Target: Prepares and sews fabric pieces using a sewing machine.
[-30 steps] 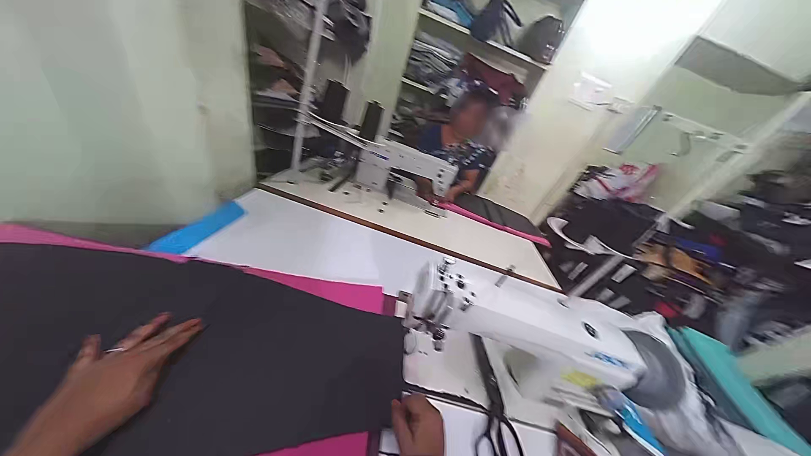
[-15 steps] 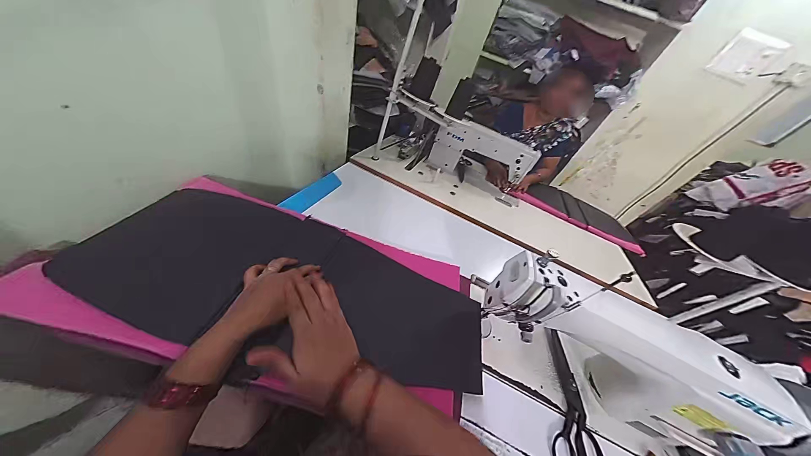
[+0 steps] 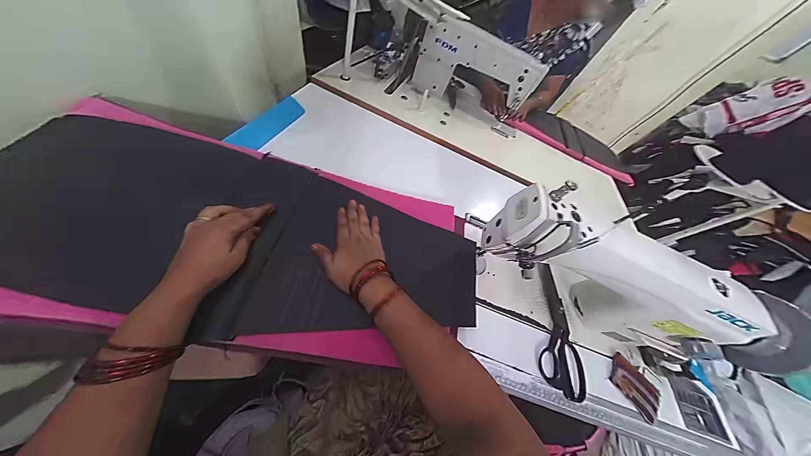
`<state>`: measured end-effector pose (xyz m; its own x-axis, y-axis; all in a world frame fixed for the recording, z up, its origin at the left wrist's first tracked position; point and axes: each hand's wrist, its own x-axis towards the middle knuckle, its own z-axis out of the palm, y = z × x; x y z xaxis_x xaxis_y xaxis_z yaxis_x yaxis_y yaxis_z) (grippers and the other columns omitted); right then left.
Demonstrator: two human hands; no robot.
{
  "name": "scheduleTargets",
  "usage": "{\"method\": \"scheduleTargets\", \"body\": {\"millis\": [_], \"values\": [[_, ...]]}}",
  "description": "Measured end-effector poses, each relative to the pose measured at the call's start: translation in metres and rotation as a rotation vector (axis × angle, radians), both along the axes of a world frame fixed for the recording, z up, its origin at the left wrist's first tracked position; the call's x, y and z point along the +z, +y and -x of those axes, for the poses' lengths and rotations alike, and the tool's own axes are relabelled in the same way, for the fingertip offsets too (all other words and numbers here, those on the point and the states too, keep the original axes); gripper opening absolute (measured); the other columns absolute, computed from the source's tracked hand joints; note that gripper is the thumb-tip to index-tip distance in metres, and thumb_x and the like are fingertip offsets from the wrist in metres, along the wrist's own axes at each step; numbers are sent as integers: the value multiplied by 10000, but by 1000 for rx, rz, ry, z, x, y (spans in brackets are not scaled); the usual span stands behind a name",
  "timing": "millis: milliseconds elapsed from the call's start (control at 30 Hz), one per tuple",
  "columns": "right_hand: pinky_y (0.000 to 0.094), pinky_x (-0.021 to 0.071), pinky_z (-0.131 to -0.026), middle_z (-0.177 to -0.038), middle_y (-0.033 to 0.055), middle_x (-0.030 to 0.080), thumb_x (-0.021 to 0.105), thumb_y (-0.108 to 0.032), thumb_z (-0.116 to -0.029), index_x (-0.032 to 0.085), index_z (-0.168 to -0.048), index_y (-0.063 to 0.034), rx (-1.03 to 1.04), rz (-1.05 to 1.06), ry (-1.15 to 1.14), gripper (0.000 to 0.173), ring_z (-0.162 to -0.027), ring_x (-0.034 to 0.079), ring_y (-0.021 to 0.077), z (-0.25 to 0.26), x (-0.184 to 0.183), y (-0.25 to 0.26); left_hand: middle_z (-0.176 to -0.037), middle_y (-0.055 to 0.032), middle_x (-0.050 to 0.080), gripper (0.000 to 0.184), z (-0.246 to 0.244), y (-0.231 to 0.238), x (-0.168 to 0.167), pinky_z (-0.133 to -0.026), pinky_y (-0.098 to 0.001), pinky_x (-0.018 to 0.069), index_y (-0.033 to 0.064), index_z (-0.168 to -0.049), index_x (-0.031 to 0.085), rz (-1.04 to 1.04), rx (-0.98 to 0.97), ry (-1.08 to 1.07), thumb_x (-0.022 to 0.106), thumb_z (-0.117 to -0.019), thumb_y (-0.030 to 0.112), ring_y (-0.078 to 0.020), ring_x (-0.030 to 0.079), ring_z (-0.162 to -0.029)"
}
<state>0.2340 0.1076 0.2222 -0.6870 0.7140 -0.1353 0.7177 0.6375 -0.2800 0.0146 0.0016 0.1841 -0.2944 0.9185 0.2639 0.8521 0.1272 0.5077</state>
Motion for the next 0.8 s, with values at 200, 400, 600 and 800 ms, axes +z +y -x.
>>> {"method": "scheduleTargets", "body": {"millis": [200,400,600,800], "values": [[542,119,-1277,-1699,242,150,417,-603,-1025,223,-1606,48,-281,-77,82,894,-1589,142,369,-163,-14,7,-1351,-193,658,401,3,4,4,-1106,-663,353,71,-1402,622,95,-2,61,405,-1072,141,-477,536,-1318],[500,94,-1294,-1702,249,118,426,-554,-1046,135,-1610,75,-274,30,133,894,-1597,117,348,-187,-19,-1,-1454,-275,539,489,-157,53,68,-1124,-802,145,-4,-1399,578,344,-56,252,569,-1036,323,-533,387,-1420],[480,151,-1289,-1686,222,227,530,-347,-1053,250,-1598,47,-244,148,321,728,-1579,222,311,-212,-4,1,-1640,-67,388,473,-266,100,30,-1191,-731,33,93,-1524,489,257,-368,110,396,-1083,237,-350,227,-1564],[582,473,-1066,-1319,301,636,658,-311,-987,624,-1339,63,-1008,-363,335,515,-1251,610,457,-392,15,-30,-1622,-43,424,483,-238,91,17,-1189,-729,92,117,-1510,519,157,-368,195,366,-1081,277,-343,284,-1545]]}}
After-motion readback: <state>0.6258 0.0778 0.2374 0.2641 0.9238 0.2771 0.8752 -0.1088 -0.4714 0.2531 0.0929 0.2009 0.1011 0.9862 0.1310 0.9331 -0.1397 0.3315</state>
